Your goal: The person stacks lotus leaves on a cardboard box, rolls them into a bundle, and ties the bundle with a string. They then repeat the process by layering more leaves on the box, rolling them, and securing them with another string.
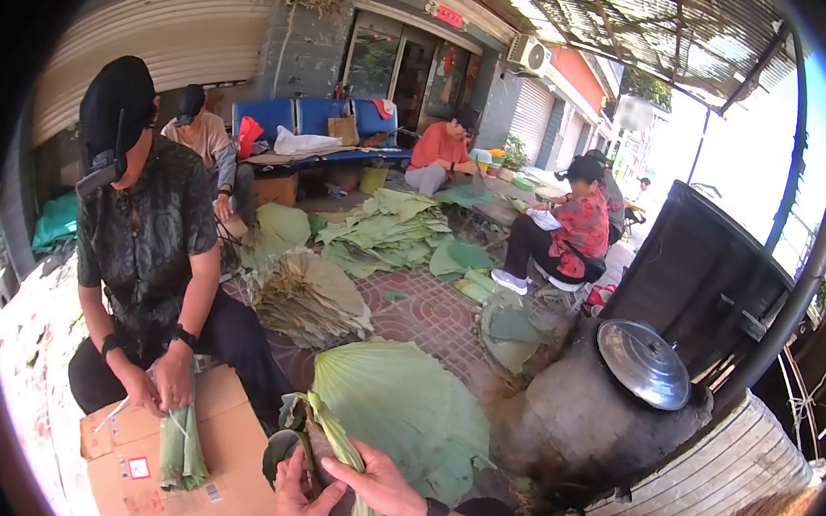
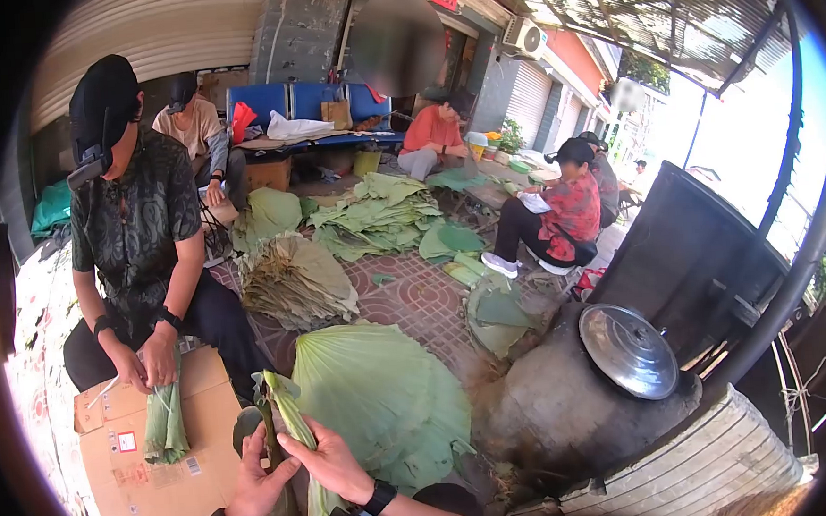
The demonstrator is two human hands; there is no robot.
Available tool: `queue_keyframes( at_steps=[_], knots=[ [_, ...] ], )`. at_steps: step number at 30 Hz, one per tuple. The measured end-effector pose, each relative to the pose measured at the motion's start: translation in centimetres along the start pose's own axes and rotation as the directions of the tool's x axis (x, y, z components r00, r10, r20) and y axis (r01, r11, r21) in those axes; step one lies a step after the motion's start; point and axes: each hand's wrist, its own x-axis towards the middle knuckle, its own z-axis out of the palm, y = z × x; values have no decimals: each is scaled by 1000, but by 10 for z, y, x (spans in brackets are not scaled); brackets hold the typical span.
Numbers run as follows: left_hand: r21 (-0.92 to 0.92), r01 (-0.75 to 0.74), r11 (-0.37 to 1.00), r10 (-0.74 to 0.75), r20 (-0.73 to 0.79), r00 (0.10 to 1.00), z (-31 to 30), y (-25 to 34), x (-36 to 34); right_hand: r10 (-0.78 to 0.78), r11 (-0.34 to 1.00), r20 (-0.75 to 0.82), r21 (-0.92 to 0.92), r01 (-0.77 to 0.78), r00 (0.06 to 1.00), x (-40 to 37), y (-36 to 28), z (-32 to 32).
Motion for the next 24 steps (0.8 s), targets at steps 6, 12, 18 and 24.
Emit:
queue_keyframes(
  at_steps=[6, 12, 18, 24],
  knots=[
    [-27, -50, 998, 49, -37, 998, 4, -1, 1, 3, 1000, 116, -19, -1, 993, -4, -19, 5],
    [-165, -14, 986, 20, 32, 999, -2, 14, 4, 147, 987, 113, 53, -154, 983, -5, -5, -6],
    [-190, 8, 982, -13, -24, 1000, -8, 6, 3, 161, 972, 72, 159, -171, 984, -5, -12, 5],
    [-230, -27, 973, 9, -79, 997, -5, -3, 4, 202, 937, 43, 283, -206, 978, -3, -29, 16]
  ],
)
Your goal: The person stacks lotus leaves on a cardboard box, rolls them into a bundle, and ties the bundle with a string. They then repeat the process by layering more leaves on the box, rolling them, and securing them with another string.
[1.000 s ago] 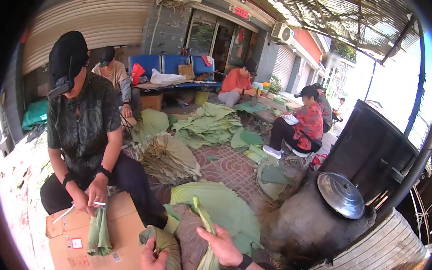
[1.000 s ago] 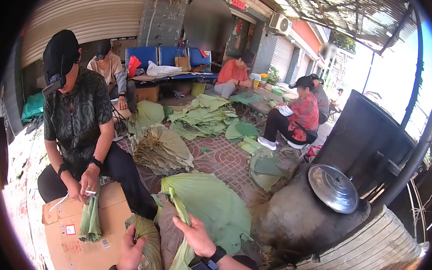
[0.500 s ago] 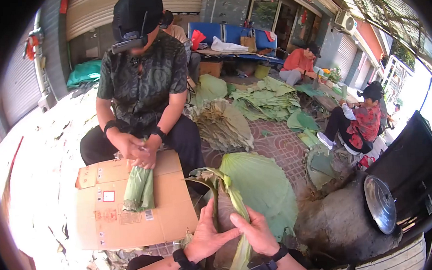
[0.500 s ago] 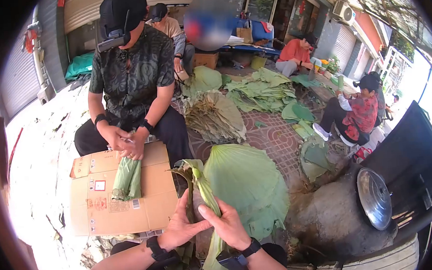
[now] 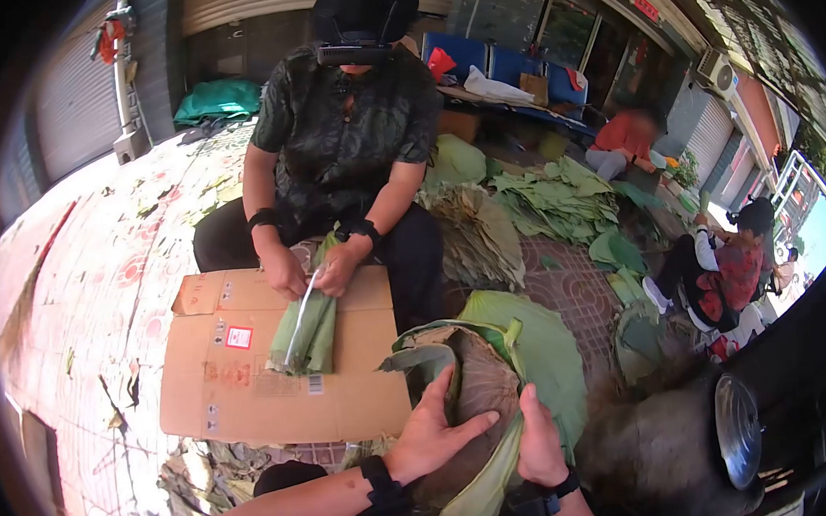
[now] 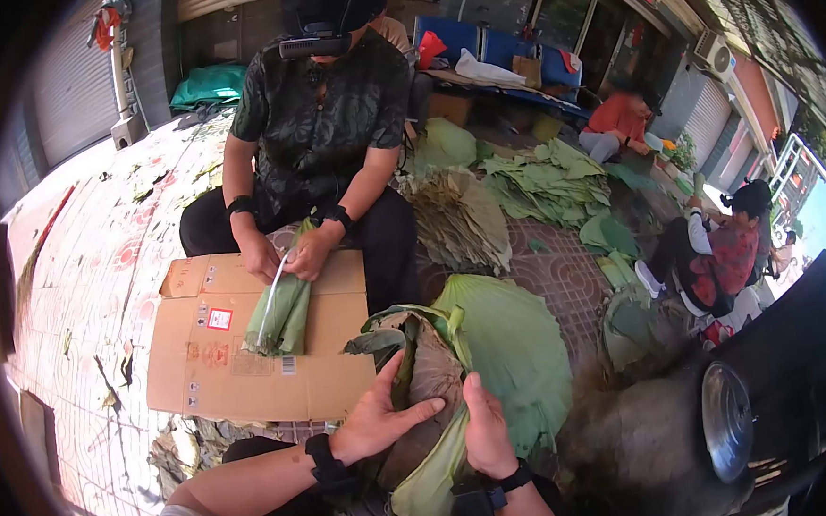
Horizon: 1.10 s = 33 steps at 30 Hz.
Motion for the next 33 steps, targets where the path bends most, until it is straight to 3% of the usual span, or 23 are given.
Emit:
queue_keyframes(
  at_steps=[1, 4, 8, 11, 13, 17, 20, 23, 27, 33],
  knots=[
    [5, -7, 1000, 7, 0, 1000, -2, 1, 0, 7, 999, -17, 50, -6, 1000, 0, 0, 4],
    [132, -8, 991, 7, 14, 1000, -4, 12, -2, -42, 974, 17, -223, 45, 999, -1, 6, -5],
    [-6, 35, 999, -34, 76, 997, -5, 15, -5, -12, 933, 144, -355, 63, 990, 1, 18, -20],
    [-17, -63, 998, 64, 54, 996, -4, 10, -5, 44, 919, 178, -394, 30, 983, 3, 18, -35],
    [-12, -35, 999, 35, 25, 999, -4, 3, -4, 53, 912, 162, -410, 19, 985, 1, 16, -34],
    [-19, 32, 999, -31, 38, 999, -7, 4, -3, -81, 953, 151, -277, 121, 985, -3, 4, -2],
    [-55, -20, 998, 22, 35, 999, -6, -2, -2, -143, 943, 206, -269, 196, 968, -6, -3, 10],
    [97, 4, 995, -10, 54, 998, -7, 5, -4, -174, 888, 164, -401, 227, 971, 2, 7, -6],
    [124, 115, 986, -122, 45, 992, -5, -5, -2, -241, 814, 62, -530, 236, 969, 1, 4, -11],
    [57, 66, 996, -68, 41, 997, -3, 4, -4, -193, 944, -57, -284, 169, 980, 3, 6, -16]
  ],
)
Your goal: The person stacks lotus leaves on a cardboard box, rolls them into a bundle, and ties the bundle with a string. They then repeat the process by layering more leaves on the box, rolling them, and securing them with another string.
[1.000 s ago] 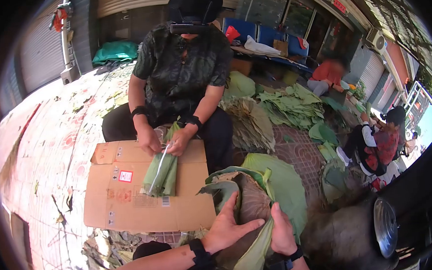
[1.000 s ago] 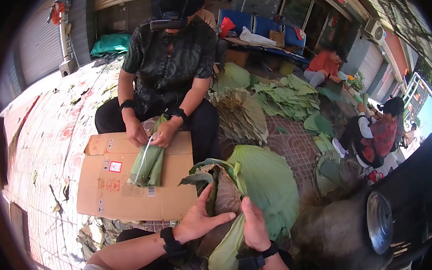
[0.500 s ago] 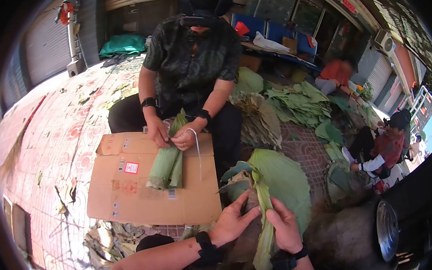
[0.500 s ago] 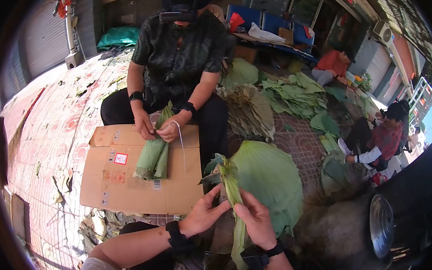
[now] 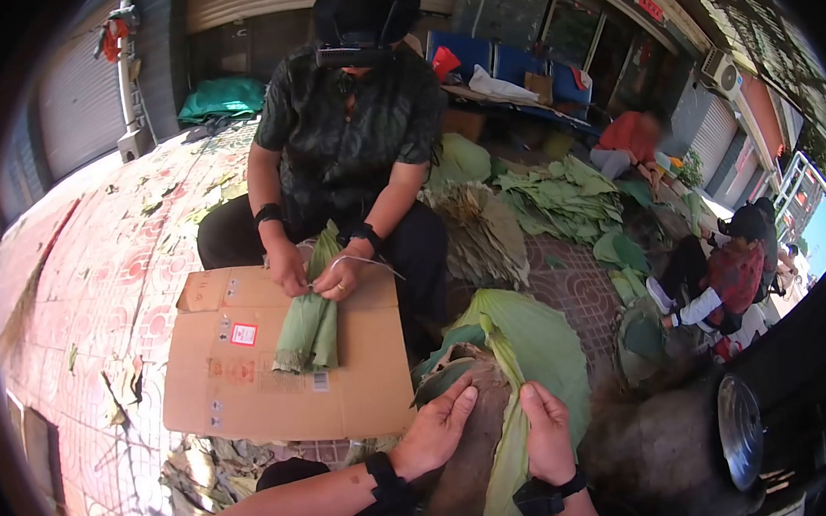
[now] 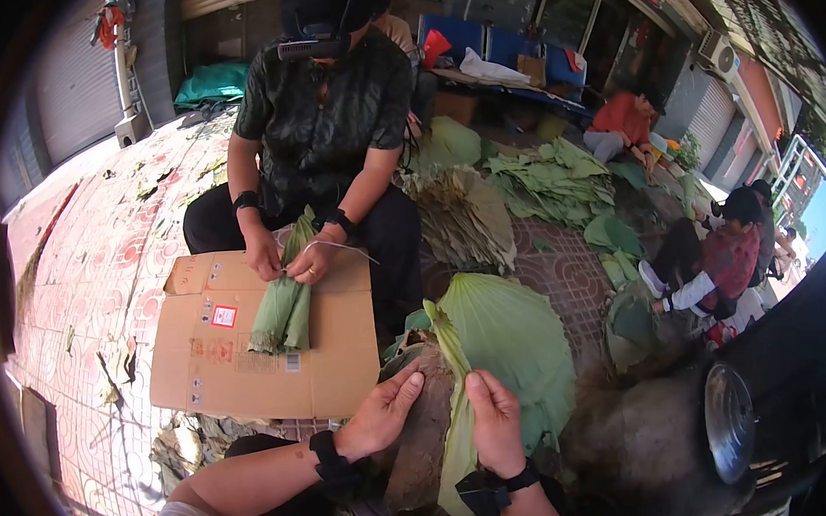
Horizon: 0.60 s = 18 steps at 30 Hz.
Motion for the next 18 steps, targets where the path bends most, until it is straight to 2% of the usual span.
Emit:
queue_keyframes(
  at_steps=[3, 5, 6, 8, 10, 12, 16, 18],
  knots=[
    [13, -47, 999, 47, -1, 999, -4, 15, -1, 101, 980, -6, 171, -98, 995, -1, -9, 1],
    [-9, -108, 994, 108, -12, 994, -3, 19, -1, -49, 999, 28, -16, 50, 998, -5, -13, 12],
    [7, -111, 994, 110, 32, 993, -4, 15, -1, -121, 986, 56, -106, 126, 991, -7, -13, 18],
    [38, -113, 993, 107, 120, 987, -5, 4, -4, -96, 984, 54, -146, 103, 994, -5, -4, 13],
    [60, -61, 996, 56, 82, 995, -5, 11, -6, -19, 982, 65, -189, 31, 998, -2, 2, 1],
    [14, 5, 1000, -6, 65, 998, -4, 13, -6, -49, 992, 51, -117, 55, 997, -2, -1, 1],
    [46, -40, 998, 39, 12, 999, -5, 21, -5, -42, 995, 23, -93, 44, 999, -1, 4, -3],
    [36, -77, 996, 78, -10, 997, -5, 15, -3, -50, 998, -53, -52, 47, 997, 0, 2, -2]
  ],
)
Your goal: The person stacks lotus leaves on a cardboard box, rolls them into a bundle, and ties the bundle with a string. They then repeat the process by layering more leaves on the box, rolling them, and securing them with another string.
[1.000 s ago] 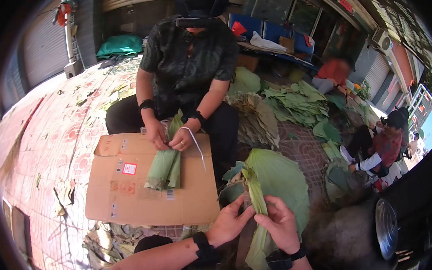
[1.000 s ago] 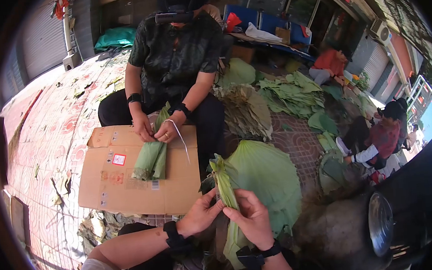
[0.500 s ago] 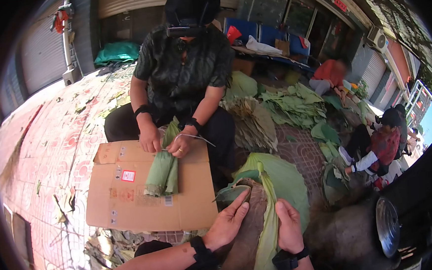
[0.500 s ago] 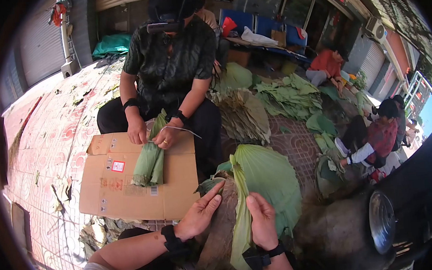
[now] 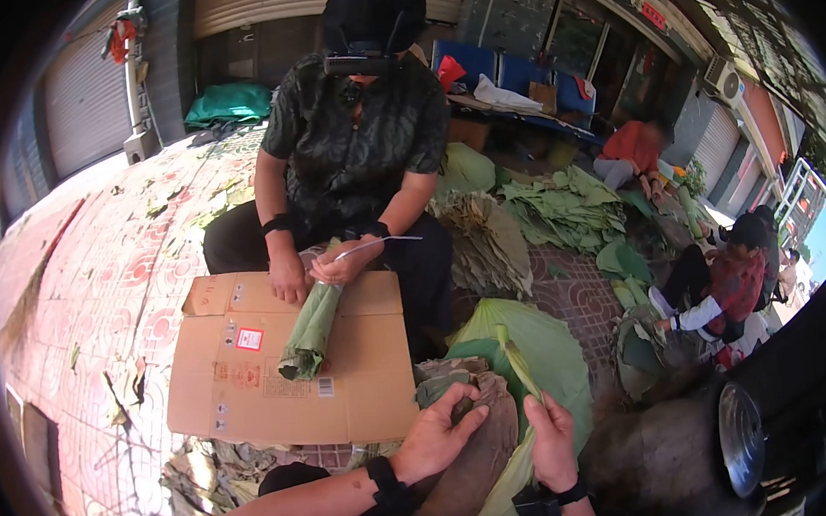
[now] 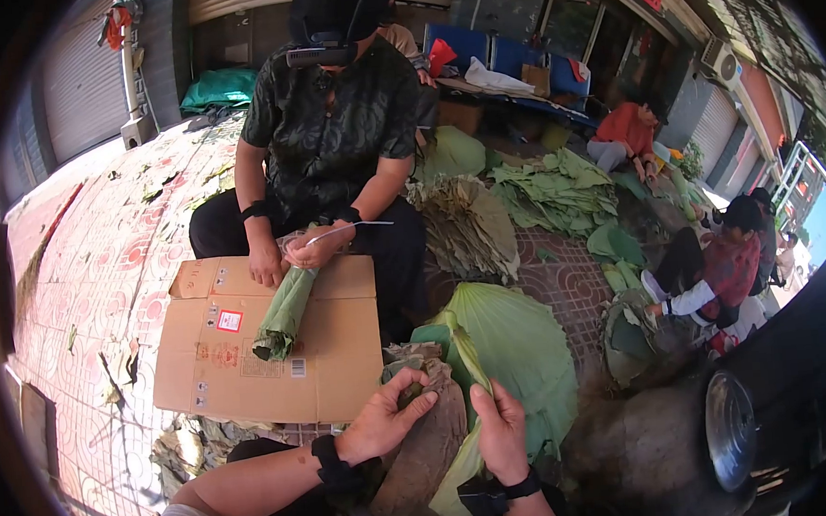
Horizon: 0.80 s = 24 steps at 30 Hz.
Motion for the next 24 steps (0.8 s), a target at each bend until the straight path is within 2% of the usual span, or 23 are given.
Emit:
queue_keyframes(
  at_steps=[3, 5, 6, 7, 10, 14, 16, 18, 19, 21, 22, 24],
  knots=[
    [-58, 28, 998, -30, -31, 999, -3, -4, 3, 42, 995, -85, 93, -34, 995, 5, 0, -9],
    [-127, -34, 991, 24, -81, 996, -8, -2, 5, 74, 983, -98, 175, -56, 992, 9, -7, -19],
    [-162, -63, 985, 46, -105, 993, -11, 1, 6, 43, 983, -102, 181, -24, 994, 13, -11, -23],
    [-137, 8, 991, -23, -113, 993, -16, 11, 3, 12, 983, -108, 185, 8, 994, 16, -14, -28],
    [-114, 0, 993, -15, -132, 991, -29, 12, -2, -48, 983, -147, 166, 72, 988, 19, -17, -52],
    [-285, 53, 957, -94, -132, 987, -48, 22, -15, -71, 965, -231, 231, 125, 970, 20, -23, -69],
    [-346, 80, 935, -111, -71, 991, -54, 22, -19, -79, 949, -306, 267, 166, 949, 18, -27, -73],
    [-338, 96, 936, -115, -36, 993, -62, 23, -25, -170, 957, -364, 162, 242, 916, 21, -29, -75],
    [-266, 87, 960, -86, 15, 996, -63, 25, -28, -194, 949, -355, 168, 267, 914, 20, -31, -72],
    [-331, 98, 939, -38, 183, 982, -57, 31, -33, -231, 958, -336, 88, 274, 913, 20, -31, -70],
    [-303, 73, 950, -3, 224, 975, -49, 30, -35, -269, 954, -251, 61, 293, 930, 21, -27, -75],
    [-262, 15, 965, 73, 321, 944, -39, 27, -38, -292, 952, -250, 15, 305, 923, 25, -23, -69]
  ],
)
